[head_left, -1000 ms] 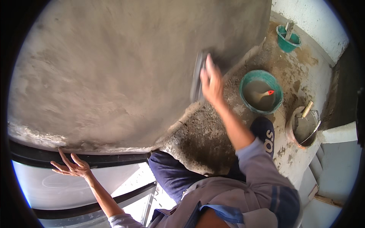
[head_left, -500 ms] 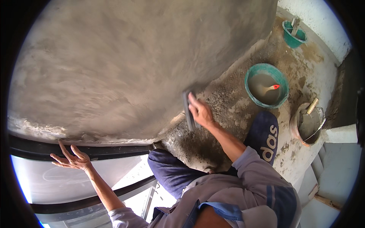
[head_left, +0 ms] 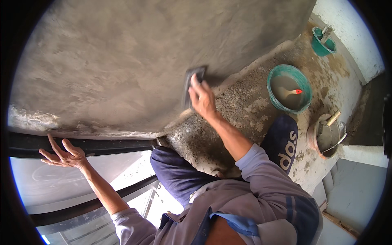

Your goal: The person smooths a newly plastered wall surface using a rectangular grout float. They repeatedly dip the float into a bucket of water and then rub it across the concrete wall in circular and sweeping motions to even out the texture.

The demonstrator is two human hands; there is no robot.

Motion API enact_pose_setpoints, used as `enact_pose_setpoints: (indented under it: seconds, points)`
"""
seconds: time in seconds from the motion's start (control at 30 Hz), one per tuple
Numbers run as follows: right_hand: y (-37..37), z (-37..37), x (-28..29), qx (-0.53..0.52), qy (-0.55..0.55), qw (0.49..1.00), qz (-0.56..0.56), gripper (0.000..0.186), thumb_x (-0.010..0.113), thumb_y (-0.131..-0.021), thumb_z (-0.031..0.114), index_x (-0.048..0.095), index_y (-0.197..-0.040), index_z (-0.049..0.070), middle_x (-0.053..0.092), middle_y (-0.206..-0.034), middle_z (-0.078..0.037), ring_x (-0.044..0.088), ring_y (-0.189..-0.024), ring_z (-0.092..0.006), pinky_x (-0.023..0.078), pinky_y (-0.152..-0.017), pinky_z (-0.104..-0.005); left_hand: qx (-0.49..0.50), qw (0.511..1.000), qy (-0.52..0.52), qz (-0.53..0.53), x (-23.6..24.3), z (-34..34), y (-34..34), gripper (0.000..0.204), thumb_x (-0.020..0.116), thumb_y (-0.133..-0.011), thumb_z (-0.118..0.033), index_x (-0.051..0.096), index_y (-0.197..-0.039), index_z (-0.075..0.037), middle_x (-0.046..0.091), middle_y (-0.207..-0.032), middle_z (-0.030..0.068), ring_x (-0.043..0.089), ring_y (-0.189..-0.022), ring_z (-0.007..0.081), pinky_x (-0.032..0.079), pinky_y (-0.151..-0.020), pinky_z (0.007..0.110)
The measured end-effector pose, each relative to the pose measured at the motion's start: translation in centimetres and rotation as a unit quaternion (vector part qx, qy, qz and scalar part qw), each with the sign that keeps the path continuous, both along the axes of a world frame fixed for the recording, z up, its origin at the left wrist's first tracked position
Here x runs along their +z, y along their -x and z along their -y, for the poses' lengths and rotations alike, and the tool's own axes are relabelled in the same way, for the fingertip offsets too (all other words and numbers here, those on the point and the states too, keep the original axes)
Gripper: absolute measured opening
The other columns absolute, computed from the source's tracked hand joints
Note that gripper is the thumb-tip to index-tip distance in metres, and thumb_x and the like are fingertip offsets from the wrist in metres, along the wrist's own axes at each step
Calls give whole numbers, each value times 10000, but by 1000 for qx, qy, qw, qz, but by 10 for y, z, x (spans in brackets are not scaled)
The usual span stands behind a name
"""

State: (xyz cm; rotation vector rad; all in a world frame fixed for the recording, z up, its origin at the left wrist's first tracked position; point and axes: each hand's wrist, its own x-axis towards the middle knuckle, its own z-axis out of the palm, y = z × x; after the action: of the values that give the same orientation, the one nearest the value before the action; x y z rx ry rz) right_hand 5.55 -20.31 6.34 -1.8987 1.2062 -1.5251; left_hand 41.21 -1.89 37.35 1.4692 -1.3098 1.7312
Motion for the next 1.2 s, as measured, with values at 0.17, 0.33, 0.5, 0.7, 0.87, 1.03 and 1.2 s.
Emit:
enact_pose_setpoints:
  seconds: [0.17,0.33,0.5,0.7,0.87,1.03,1.2]
  points:
    - [33,-30,-37,51,-58,997,16,637,643,-999,219,404,-1559,34,648,-1321,-227,704,-1067,-335,614,-829,-426,2,1000,16,6,4,-1,0,602,423,-1027,-642,726,-1304,-201,436,-1569,133,351,-1488,267,179,-1231,622]
    - [106,92,141,-147,143,979,8,574,591,-1001,236,469,-1489,-40,706,-1147,-227,692,-1009,-343,554,-922,-435,6,1000,-7,12,9,-19,-7,584,440,-1029,-626,738,-1284,-193,411,-1589,116,317,-1502,242,163,-1235,618]
    - [50,74,88,-79,181,975,101,590,639,-967,175,473,-1491,-40,715,-1025,-208,703,-1002,-344,581,-890,-463,-1,1000,-25,10,4,-8,-4,571,440,-1037,-604,740,-1277,-181,380,-1607,119,278,-1514,221,137,-1248,598]
    - [33,-49,-46,216,-209,943,-143,566,630,-1002,264,475,-1539,178,610,-1427,-163,621,-1276,-329,500,-1099,-435,-21,1000,-13,12,3,1,0,576,436,-1037,-614,741,-1279,-189,405,-1588,113,284,-1516,218,149,-1247,593]
    - [161,-5,71,29,-346,932,105,523,556,-1061,206,432,-1565,147,455,-1591,-123,452,-1450,-280,346,-1208,-376,-3,1000,1,12,6,-11,-11,571,439,-1023,-646,749,-1270,-235,458,-1558,100,325,-1496,228,172,-1235,613]
    - [347,73,103,-12,-543,837,-57,612,631,-955,127,466,-1544,103,569,-1463,-207,582,-1298,-289,452,-1097,-349,-21,998,22,53,6,-9,-26,518,477,-1005,-656,765,-1237,-293,686,-1298,31,490,-1354,292,251,-1192,627]
    - [398,95,46,-21,-533,665,-522,653,738,-812,376,642,-1366,44,623,-1387,-232,583,-1288,-388,453,-1078,-449,31,995,16,90,-2,-17,-99,491,488,-1006,-645,766,-1233,-311,722,-1215,-57,556,-1255,320,288,-1166,613]
